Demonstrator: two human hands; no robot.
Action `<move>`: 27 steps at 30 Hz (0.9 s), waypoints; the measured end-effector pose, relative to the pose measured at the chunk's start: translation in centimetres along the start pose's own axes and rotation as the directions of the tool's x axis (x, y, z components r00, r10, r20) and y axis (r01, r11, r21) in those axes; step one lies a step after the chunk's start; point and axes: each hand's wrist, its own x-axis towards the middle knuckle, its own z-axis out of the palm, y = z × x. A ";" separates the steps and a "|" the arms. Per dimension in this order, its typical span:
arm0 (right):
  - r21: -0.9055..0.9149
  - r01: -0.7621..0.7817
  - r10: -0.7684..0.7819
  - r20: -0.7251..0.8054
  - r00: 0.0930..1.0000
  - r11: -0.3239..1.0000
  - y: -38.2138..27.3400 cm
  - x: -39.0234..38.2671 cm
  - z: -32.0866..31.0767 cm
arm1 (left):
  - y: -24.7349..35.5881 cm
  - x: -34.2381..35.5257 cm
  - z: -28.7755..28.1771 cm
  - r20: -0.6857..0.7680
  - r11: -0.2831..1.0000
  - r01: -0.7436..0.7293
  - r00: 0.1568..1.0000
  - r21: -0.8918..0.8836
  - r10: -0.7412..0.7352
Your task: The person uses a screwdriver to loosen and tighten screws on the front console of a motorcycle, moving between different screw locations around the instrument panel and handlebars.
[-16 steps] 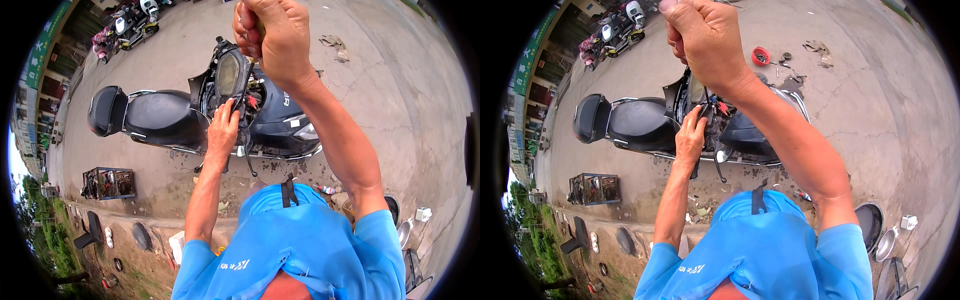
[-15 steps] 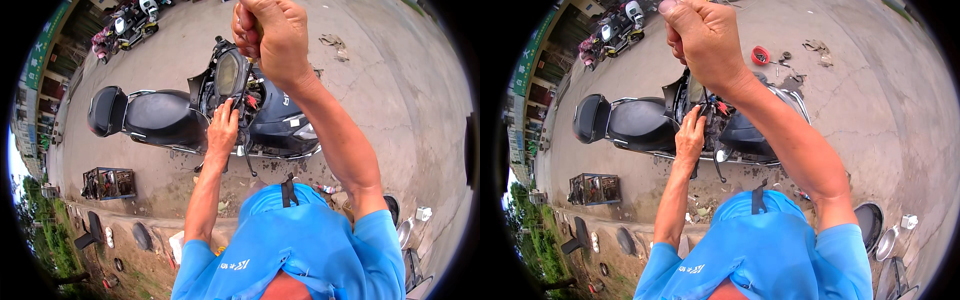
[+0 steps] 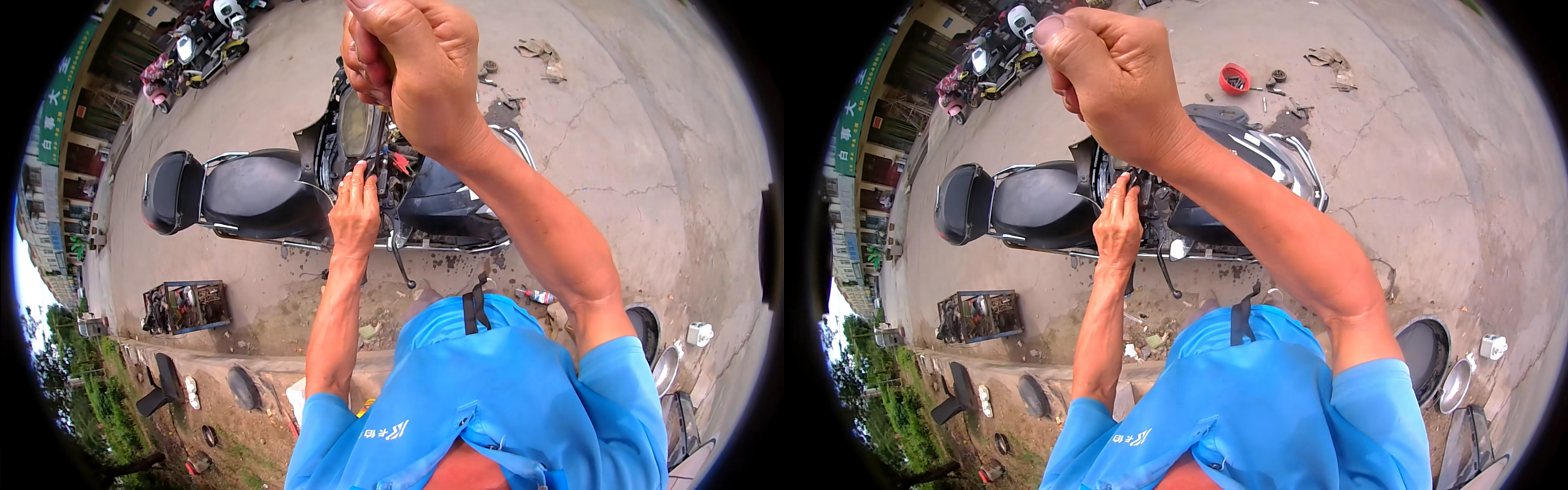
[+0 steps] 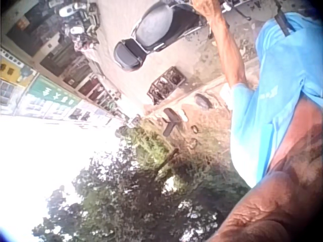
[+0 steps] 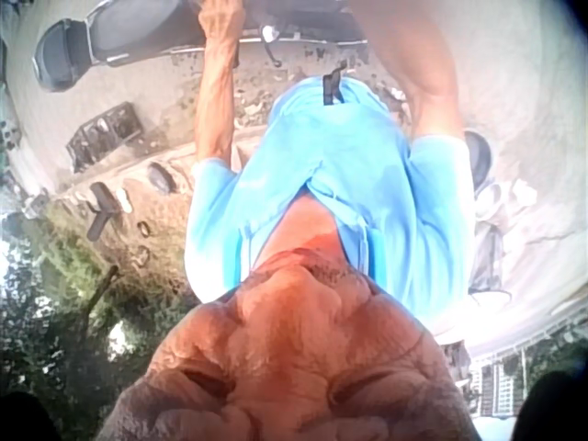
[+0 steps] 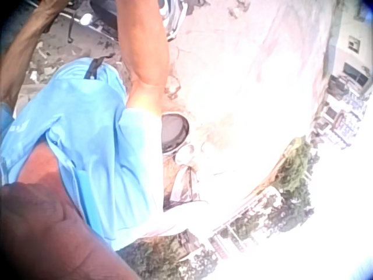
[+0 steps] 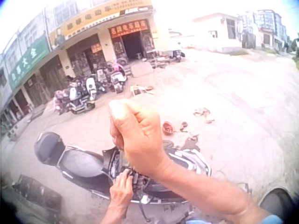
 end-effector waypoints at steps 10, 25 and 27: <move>-0.136 0.323 -0.327 -0.006 0.945 0.936 0.7 -1.7 1.5 | 0.5 0.1 -0.8 0.089 0.999 0.031 0.996 0.020 -0.033; -0.457 0.195 -0.092 0.239 0.967 0.868 -3.0 -3.1 1.9 | 0.9 0.8 -1.4 0.028 0.993 0.074 0.997 -0.095 -0.072; -0.484 0.193 -0.111 0.193 0.975 0.854 -2.8 -2.7 2.2 | 0.6 0.1 -0.7 0.075 0.995 0.070 0.995 -0.073 -0.065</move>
